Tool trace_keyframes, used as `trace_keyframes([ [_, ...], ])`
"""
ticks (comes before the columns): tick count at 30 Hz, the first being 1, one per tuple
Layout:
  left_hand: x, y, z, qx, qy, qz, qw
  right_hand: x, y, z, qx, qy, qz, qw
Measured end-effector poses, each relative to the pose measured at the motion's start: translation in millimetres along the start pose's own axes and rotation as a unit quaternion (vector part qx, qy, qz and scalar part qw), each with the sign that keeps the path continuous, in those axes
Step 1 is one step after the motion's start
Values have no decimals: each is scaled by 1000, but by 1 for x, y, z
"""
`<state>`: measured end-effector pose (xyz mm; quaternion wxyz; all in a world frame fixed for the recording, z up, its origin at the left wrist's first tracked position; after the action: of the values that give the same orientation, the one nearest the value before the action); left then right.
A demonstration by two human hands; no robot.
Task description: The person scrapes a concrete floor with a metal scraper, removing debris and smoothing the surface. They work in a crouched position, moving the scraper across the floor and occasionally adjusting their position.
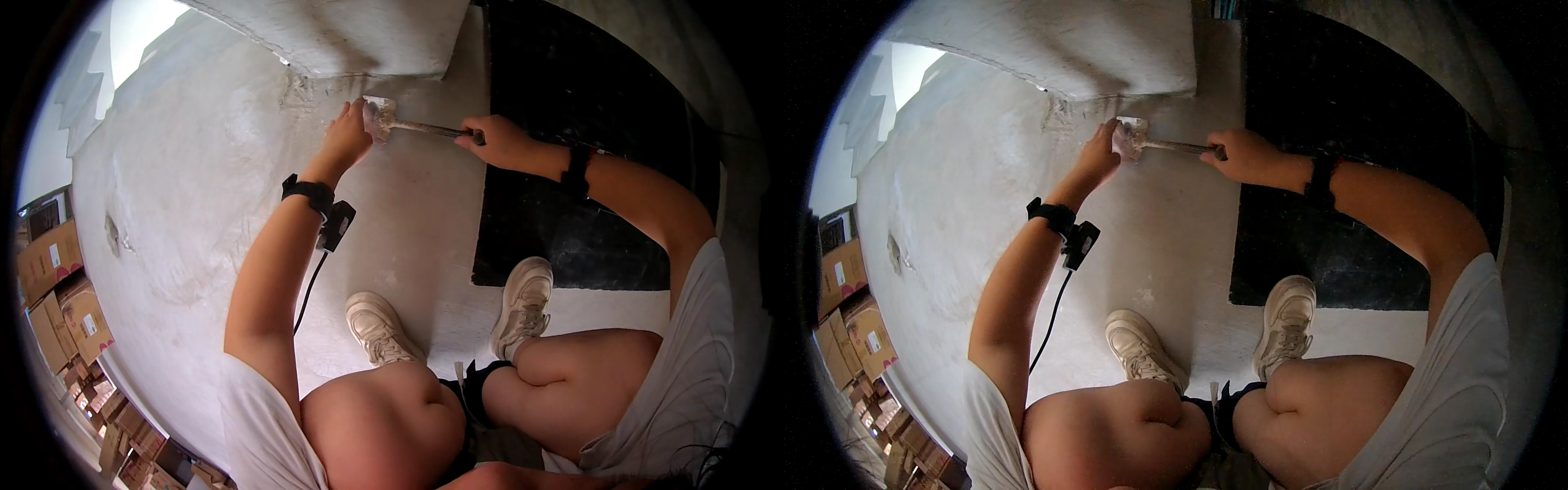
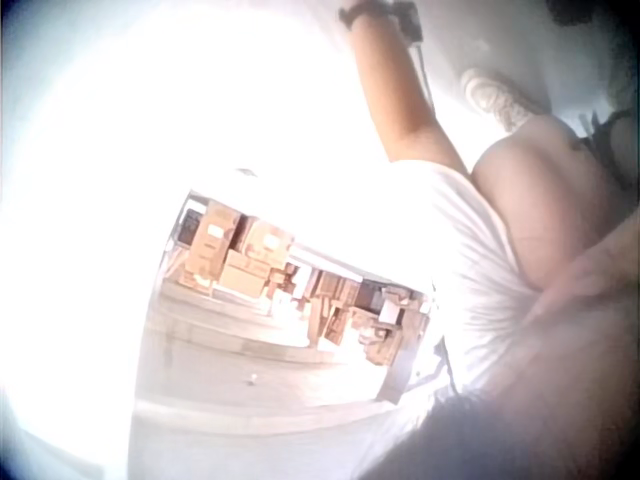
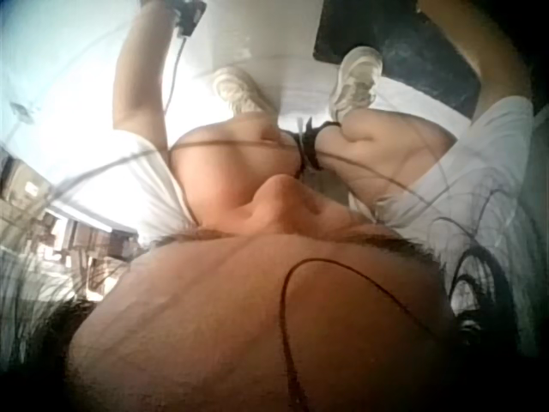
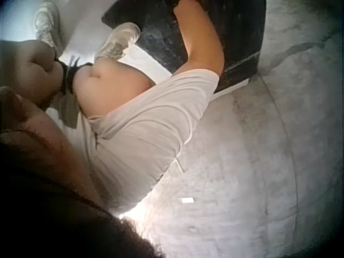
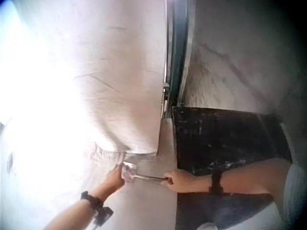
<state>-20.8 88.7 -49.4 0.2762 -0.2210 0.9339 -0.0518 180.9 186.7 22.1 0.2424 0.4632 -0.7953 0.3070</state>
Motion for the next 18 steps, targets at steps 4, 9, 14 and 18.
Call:
trace_keyframes([
  [4,-4,-3,-10,-31,-47,-6,998,1,-1,-1,5,4,2,1000],
  [9,-1,-10,-22,-73,-49,9,996,0,-1,0,20,31,6,999],
  [14,-4,-19,-26,-65,-39,1,997,-21,-18,-8,-3,17,18,1000],
  [18,4,-28,-26,-52,-28,-14,998,-37,-47,-21,-13,16,19,1000],
])
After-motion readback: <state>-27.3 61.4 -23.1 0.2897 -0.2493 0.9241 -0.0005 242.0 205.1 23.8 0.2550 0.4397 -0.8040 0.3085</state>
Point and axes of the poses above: each hand's wrist, its own y-axis towards the middle knuckle, its own z-axis out of the palm, x = y × z, the point moved 10 cm from there along y, towards the middle knuckle, and after that the axes turned 3 degrees about -x, right-handed, at the moved point
